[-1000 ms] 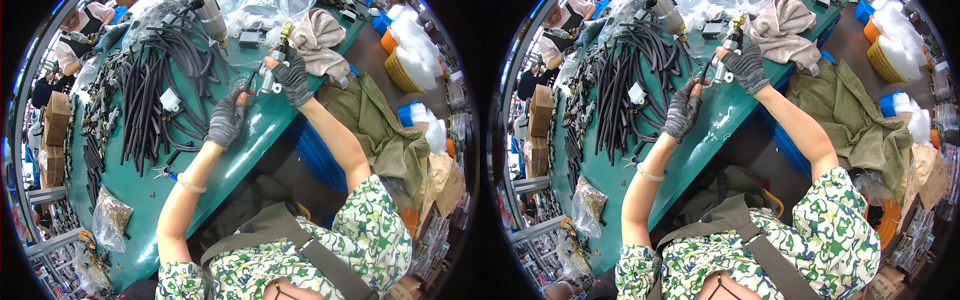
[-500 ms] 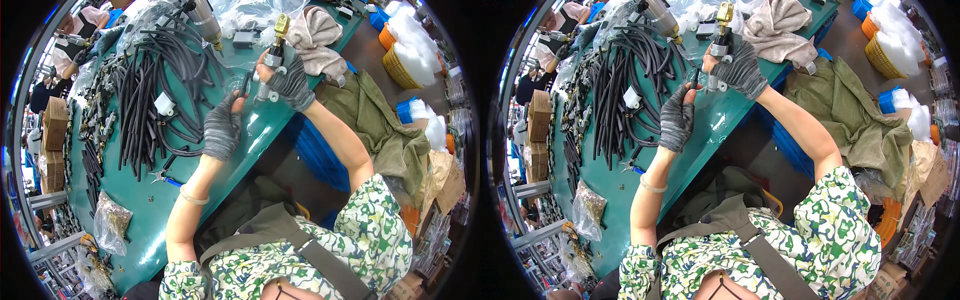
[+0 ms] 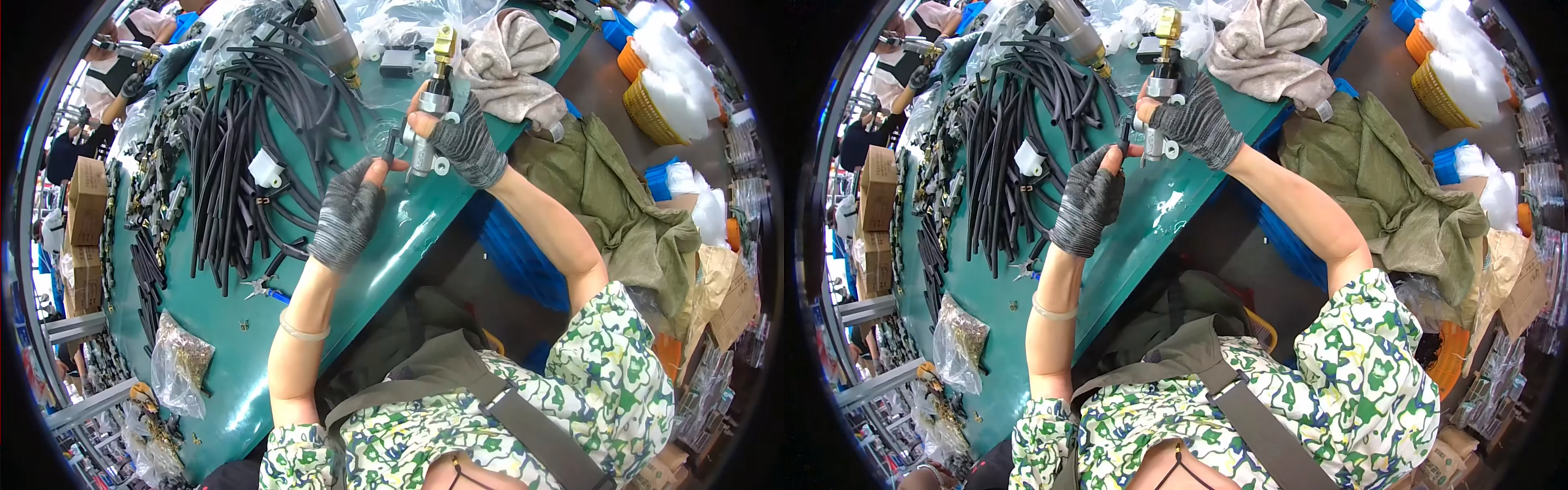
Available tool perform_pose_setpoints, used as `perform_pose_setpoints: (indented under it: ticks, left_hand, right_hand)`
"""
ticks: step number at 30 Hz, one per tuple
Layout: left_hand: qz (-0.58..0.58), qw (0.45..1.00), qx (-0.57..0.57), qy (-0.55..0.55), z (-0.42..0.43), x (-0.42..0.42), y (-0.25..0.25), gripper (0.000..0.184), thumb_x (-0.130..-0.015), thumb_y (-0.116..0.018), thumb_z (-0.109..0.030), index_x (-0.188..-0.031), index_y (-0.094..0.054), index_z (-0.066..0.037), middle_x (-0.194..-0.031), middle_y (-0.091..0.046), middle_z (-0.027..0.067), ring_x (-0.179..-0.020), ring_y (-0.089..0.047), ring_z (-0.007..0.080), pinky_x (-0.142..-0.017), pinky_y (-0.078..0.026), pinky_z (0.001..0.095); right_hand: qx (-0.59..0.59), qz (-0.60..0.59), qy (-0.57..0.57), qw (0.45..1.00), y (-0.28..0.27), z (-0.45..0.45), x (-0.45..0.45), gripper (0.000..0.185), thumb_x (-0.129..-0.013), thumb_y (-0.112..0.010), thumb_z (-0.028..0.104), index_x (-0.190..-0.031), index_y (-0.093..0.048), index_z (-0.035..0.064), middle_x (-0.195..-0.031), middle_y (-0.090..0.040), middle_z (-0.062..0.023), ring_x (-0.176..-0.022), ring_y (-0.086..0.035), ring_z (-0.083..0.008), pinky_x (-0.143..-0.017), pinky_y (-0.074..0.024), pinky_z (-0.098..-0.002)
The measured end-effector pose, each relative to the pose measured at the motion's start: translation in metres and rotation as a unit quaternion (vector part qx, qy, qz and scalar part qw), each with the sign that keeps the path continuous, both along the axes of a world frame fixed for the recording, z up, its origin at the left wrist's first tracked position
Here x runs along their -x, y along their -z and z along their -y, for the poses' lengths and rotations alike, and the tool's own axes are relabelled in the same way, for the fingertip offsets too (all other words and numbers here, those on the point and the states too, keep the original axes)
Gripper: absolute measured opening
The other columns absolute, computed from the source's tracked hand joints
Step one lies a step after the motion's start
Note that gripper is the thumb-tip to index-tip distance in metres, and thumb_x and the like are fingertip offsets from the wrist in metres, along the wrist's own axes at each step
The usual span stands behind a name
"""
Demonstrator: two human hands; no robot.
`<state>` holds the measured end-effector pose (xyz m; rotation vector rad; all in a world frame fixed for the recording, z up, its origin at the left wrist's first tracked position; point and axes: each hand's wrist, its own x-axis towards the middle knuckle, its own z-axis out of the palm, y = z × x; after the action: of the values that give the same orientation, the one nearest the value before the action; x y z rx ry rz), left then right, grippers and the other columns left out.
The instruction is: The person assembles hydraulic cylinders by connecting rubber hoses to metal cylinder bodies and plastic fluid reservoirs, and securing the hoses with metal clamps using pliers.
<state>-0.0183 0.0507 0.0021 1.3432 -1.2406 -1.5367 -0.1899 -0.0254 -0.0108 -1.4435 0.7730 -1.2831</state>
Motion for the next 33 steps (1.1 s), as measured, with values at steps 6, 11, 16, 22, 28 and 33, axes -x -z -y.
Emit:
perform_pose_setpoints:
  ticks: [6, 11, 16, 22, 28, 33]
  left_hand:
    - [0.235, 0.906, 0.334, -0.111, 0.003, 0.011, 0.027, 0.022, -0.094, -0.048, -0.019, -0.103, -0.061, -0.003, -0.072, -0.06, 0.0204, -0.066, -0.06, 0.0357, -0.064, -0.046, 0.0381]
    - [0.31, 0.9, 0.271, -0.14, 0.0, 0.015, 0.018, 0.023, -0.092, -0.052, -0.02, -0.105, -0.061, -0.004, -0.077, -0.06, 0.0234, -0.071, -0.06, 0.0384, -0.061, -0.046, 0.0408]
    - [0.272, 0.908, 0.3, -0.106, -0.001, 0.004, 0.015, 0.025, -0.095, -0.046, -0.019, -0.111, -0.058, -0.003, -0.069, -0.059, 0.0129, -0.058, -0.055, 0.0176, -0.057, -0.044, 0.0301]
    - [0.368, 0.882, 0.287, -0.06, -0.021, -0.011, 0.022, 0.026, -0.097, -0.043, -0.024, -0.096, -0.06, -0.005, -0.059, -0.051, 0.0105, -0.051, -0.052, 0.0219, -0.052, -0.041, 0.0334]
    - [0.307, 0.91, 0.268, -0.079, -0.029, -0.004, 0.014, 0.032, -0.098, -0.039, -0.025, -0.079, -0.053, -0.003, -0.058, -0.045, 0.0095, -0.05, -0.046, 0.0202, -0.051, -0.038, 0.0329]
    - [0.165, 0.96, 0.227, -0.025, -0.023, -0.017, 0.006, 0.034, -0.098, -0.039, -0.025, -0.075, -0.049, -0.002, -0.059, -0.042, 0.0037, -0.054, -0.038, 0.0135, -0.051, -0.033, 0.0275]
  right_hand:
    - [0.012, -0.024, 0.027, 0.999, 0.0, -0.007, -0.01, 0.015, -0.074, -0.068, 0.015, -0.081, -0.061, 0.0033, -0.071, -0.061, -0.0035, -0.068, -0.059, -0.011, -0.063, -0.0488, -0.0276]
    - [-0.026, 0.034, 0.03, 0.999, 0.001, -0.016, -0.012, 0.014, -0.076, -0.068, 0.014, -0.082, -0.06, 0.0034, -0.073, -0.061, -0.003, -0.068, -0.059, -0.0113, -0.063, -0.049, -0.0278]
    - [0.035, 0.019, 0.045, 0.998, 0.0, -0.014, -0.011, 0.015, -0.077, -0.068, 0.012, -0.086, -0.059, 0.0037, -0.075, -0.061, -0.0028, -0.067, -0.059, -0.0101, -0.062, -0.0487, -0.0258]
    - [-0.002, 0.083, 0.07, 0.994, -0.005, -0.018, -0.014, 0.017, -0.079, -0.07, 0.015, -0.088, -0.059, 0.0064, -0.073, -0.058, 0.001, -0.065, -0.055, -0.0061, -0.058, -0.0461, -0.023]
    - [-0.002, 0.069, 0.042, 0.997, -0.007, -0.019, -0.017, 0.015, -0.079, -0.07, 0.015, -0.085, -0.059, 0.0073, -0.073, -0.056, 0.0031, -0.066, -0.053, -0.0045, -0.059, -0.0437, -0.0223]
    - [-0.008, 0.069, 0.006, 0.998, -0.008, -0.021, -0.019, 0.014, -0.078, -0.067, 0.013, -0.086, -0.058, 0.0073, -0.073, -0.055, 0.003, -0.068, -0.052, -0.0057, -0.061, -0.0438, -0.0244]
